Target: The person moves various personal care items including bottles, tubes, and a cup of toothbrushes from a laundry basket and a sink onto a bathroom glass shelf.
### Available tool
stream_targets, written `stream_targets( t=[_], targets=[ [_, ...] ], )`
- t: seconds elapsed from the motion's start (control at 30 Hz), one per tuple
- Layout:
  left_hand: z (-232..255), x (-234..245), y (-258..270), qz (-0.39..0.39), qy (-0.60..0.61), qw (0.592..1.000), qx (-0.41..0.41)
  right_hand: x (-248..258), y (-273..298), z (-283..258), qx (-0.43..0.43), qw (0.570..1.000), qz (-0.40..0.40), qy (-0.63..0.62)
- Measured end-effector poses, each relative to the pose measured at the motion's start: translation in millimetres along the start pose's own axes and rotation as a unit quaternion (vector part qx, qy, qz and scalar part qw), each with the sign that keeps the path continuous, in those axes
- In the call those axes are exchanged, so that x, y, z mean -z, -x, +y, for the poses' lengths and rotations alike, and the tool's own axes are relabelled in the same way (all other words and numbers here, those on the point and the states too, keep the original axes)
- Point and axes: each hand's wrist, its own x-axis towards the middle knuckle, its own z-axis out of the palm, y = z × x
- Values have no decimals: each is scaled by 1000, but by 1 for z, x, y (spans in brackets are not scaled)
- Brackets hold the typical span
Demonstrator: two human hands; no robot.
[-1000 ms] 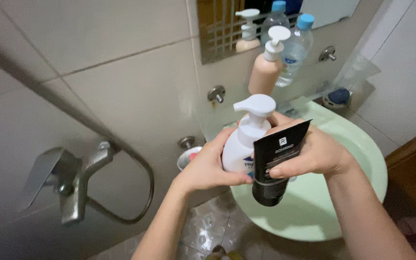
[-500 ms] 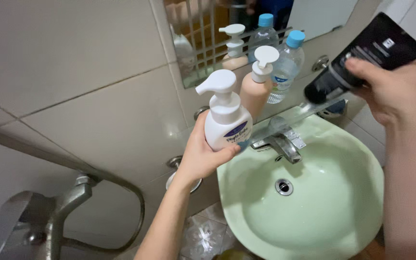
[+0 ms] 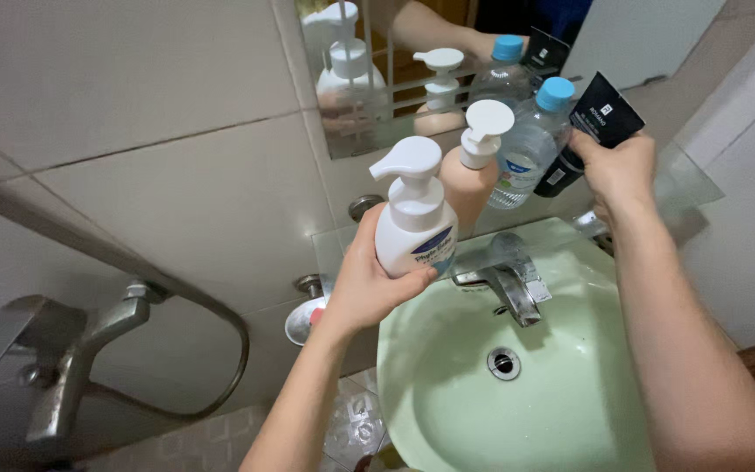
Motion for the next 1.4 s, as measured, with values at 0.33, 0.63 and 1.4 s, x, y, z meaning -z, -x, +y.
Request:
stream_targets(
  t=[0.33,0.63,1.4],
  targets=[
    [-2,-11,6,6,8,1000,-25,0,-8,15,28,990,-117,-69],
    [-7,-30,2,-10,-16,999,-30,36,2,-8,-99,966,-100,219],
    [-13,-186,-58,-91,-38,985,-142,84,79,-26,40,998,-28,-30]
  ],
)
